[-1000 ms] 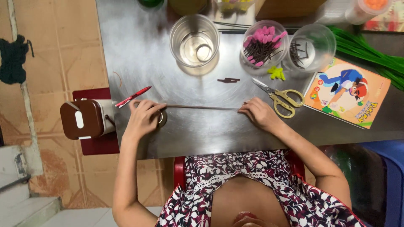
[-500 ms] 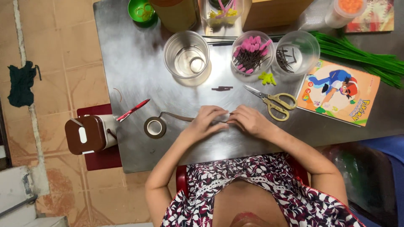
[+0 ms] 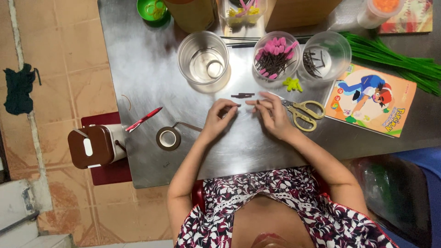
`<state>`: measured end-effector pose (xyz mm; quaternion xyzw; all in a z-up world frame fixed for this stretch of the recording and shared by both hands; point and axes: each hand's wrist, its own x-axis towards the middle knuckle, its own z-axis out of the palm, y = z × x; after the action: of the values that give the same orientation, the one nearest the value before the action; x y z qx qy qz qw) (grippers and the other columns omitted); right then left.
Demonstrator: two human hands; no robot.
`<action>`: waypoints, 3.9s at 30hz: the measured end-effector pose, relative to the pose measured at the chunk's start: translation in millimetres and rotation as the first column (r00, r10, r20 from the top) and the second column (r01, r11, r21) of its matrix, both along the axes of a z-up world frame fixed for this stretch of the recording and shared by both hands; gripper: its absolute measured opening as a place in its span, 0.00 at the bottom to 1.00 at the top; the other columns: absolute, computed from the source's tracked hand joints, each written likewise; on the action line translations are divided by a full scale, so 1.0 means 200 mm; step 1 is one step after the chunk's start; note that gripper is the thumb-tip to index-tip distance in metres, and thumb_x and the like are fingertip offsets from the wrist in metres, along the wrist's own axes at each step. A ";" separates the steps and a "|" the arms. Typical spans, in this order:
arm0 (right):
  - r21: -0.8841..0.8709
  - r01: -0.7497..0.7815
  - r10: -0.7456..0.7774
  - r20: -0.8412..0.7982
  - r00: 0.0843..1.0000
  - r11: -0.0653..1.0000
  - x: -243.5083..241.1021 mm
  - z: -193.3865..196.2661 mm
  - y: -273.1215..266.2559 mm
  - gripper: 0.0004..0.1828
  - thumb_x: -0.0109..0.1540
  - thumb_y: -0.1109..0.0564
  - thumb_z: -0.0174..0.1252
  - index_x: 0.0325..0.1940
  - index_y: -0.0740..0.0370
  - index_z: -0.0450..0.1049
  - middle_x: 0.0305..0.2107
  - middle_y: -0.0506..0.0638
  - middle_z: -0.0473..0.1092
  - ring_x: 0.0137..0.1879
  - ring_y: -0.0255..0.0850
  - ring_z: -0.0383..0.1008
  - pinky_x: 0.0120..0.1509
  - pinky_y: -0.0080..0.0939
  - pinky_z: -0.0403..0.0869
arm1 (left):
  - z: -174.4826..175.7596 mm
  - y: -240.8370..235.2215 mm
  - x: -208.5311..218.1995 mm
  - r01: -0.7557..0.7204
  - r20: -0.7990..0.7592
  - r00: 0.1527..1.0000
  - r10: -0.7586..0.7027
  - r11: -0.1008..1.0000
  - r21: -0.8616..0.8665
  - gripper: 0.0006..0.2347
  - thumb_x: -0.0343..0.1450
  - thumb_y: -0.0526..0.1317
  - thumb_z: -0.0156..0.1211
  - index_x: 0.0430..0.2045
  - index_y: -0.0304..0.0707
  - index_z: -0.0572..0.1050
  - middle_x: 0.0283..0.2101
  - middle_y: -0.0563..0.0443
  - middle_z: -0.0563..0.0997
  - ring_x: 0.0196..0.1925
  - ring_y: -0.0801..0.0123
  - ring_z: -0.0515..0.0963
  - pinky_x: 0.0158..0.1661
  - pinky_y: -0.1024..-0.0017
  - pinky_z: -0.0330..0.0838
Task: Preparing small floral components by cutting tape and assembling materials on a work table
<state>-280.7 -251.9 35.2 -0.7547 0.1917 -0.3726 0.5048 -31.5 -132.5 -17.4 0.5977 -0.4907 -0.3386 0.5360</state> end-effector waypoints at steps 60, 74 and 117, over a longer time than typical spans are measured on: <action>0.840 0.056 0.031 -0.087 0.996 0.540 0.19 -0.24 0.11 0.13 0.78 0.64 0.74 0.63 0.78 0.91 0.27 0.63 0.83 0.20 0.33 0.73 0.25 0.34 0.71 | 0.10 0.12 -0.09 -0.080 0.654 0.717 0.241 0.961 -0.266 0.05 0.88 0.42 0.74 0.57 0.55 0.90 0.43 0.62 0.83 0.47 0.68 0.87 0.64 0.54 0.60; -0.771 0.099 -0.097 0.049 0.994 0.629 0.20 -0.26 0.06 0.05 0.73 0.65 0.82 0.48 0.70 0.91 0.38 0.61 0.84 0.32 0.55 0.79 0.36 0.51 0.80 | 0.04 0.17 -0.11 -0.216 0.301 0.932 0.203 0.976 0.012 0.04 0.84 0.46 0.85 0.40 0.56 0.98 0.35 0.60 0.94 0.69 0.61 0.90 0.71 0.49 0.59; 0.876 0.034 -0.029 -0.023 0.999 0.481 0.15 -0.38 0.12 0.04 0.70 0.71 0.82 0.48 0.73 0.94 0.32 0.61 0.86 0.39 0.44 0.87 0.47 0.46 0.84 | 0.08 0.18 -0.09 -0.132 0.128 0.985 0.117 0.984 0.116 0.09 0.72 0.51 0.96 0.43 0.69 0.99 0.37 0.70 0.96 0.72 0.76 0.89 0.73 0.54 0.47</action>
<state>-250.9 -228.2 -39.9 -0.3901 0.3697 -0.2305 0.8112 -49.7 -96.6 -1.2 0.6789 -0.4618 -0.2974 0.4872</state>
